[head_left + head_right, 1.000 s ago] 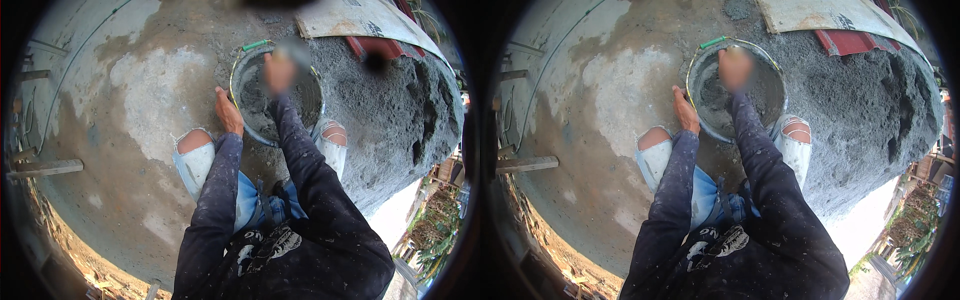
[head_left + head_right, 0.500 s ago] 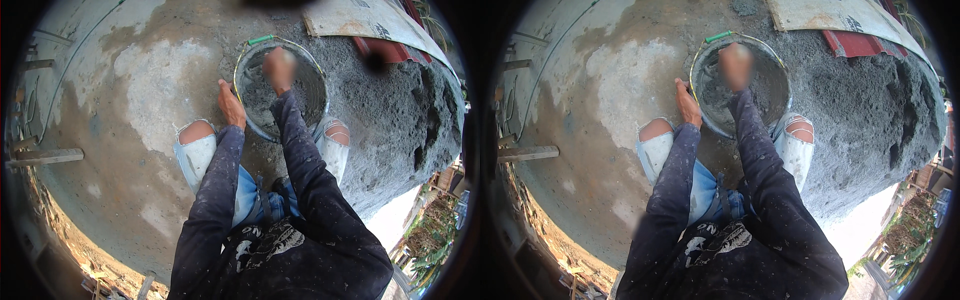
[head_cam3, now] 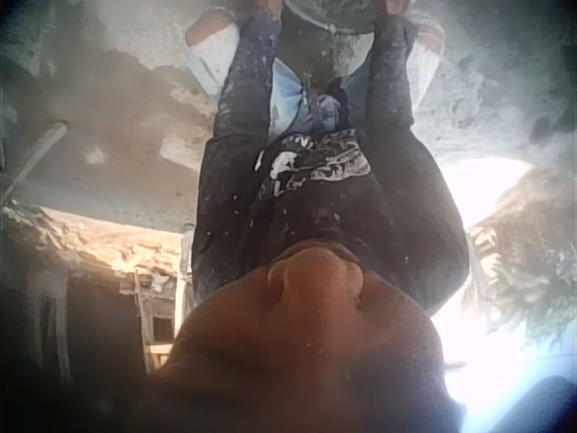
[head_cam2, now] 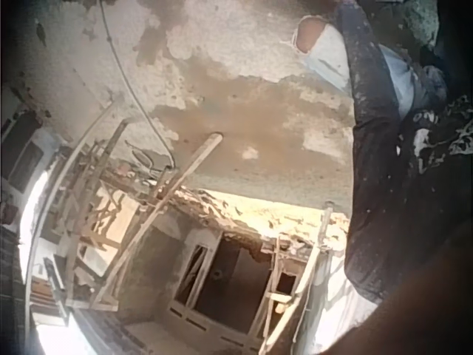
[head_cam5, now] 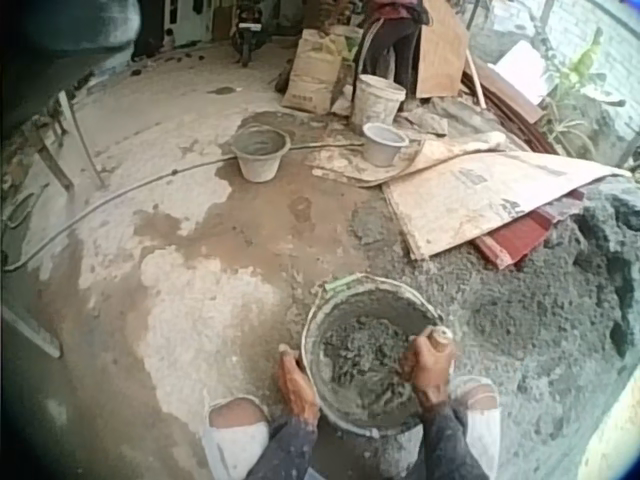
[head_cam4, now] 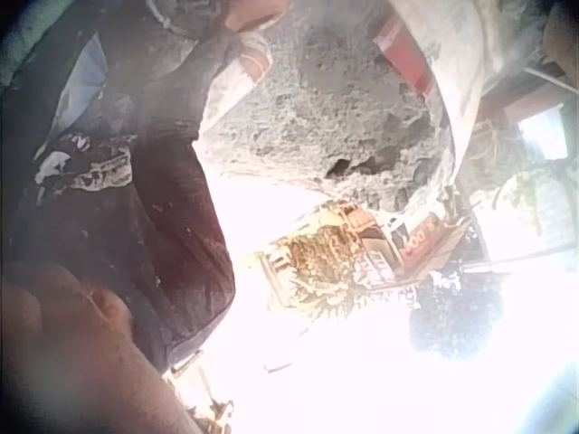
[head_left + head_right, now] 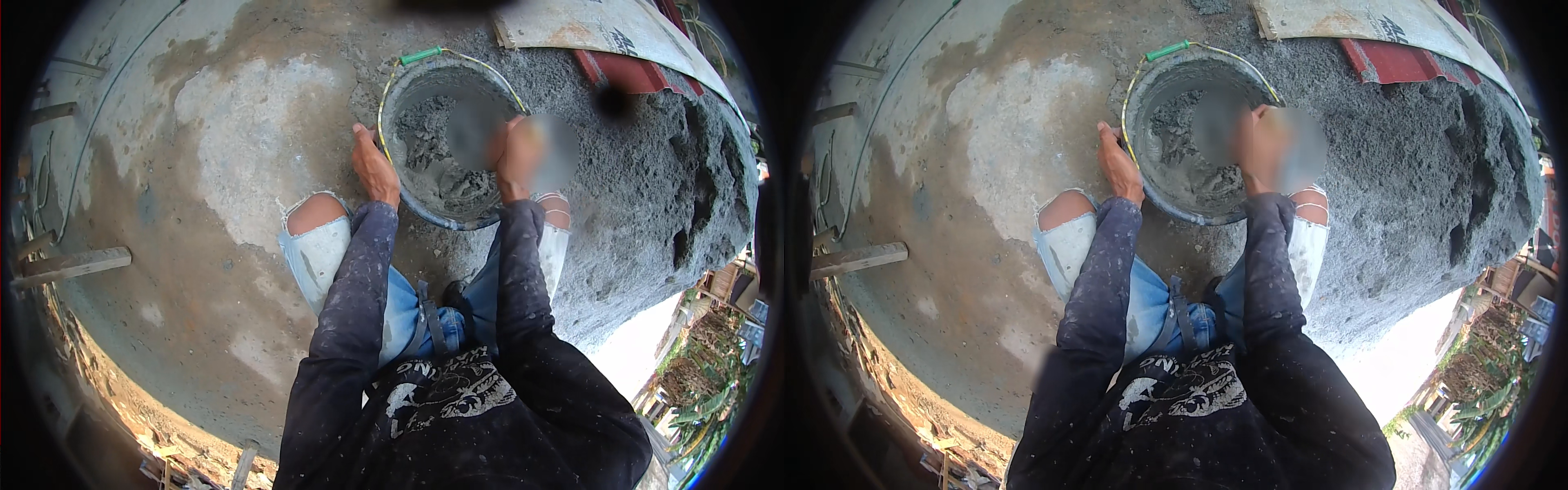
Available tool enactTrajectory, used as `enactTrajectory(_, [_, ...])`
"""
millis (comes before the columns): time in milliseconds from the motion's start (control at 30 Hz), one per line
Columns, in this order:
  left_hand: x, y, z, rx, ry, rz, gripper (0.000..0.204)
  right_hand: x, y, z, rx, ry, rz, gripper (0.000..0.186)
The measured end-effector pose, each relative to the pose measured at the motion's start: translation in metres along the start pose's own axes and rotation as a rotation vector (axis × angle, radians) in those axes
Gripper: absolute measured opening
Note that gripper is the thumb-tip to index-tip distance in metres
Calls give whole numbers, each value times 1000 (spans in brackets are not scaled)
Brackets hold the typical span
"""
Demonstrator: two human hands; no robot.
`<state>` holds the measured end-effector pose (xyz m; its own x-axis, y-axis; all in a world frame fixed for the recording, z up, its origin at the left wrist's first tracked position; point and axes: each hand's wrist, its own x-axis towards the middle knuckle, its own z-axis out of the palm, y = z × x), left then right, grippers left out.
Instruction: Mixing cement in a bucket using a trowel at a construction site.
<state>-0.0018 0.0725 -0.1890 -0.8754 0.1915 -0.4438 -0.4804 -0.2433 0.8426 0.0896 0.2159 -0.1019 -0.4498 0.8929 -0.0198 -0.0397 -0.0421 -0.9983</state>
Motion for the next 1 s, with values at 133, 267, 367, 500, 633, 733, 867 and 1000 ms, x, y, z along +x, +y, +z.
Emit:
enactTrajectory(133, [1, -7, 10, -76, -32, -16, 67, 59, 71, 70, -379, 87, -208, 23])
enactTrajectory(267, [-1, 4, -6, 20, 11, 23, 66, 53, -19, 90, 112, -77, -373, 21])
enactTrajectory(367, [-2, 8, -6, 28, 44, 24, 67, 52, -25, 69, 254, -62, -537, 17])
enactTrajectory(500, [-2, -1, 9, -40, 6, -42, 68, 60, 76, 34, 8, 56, -317, 20])
enactTrajectory(633, [5, -5, -1, 8, 22, -3, 69, 10, 61, 9, 80, -124, -198, 20])
enactTrajectory(733, [4, -4, 0, 12, 26, -4, 68, -15, 28, -11, 53, -238, -161, 20])
enactTrajectory(867, [6, -5, -4, -33, 20, 1, 67, -24, -54, -18, 275, -157, -279, 19])
enactTrajectory(1000, [-4, 6, 6, 29, 40, 9, 68, -7, -6, -32, -69, -72, -274, 17])
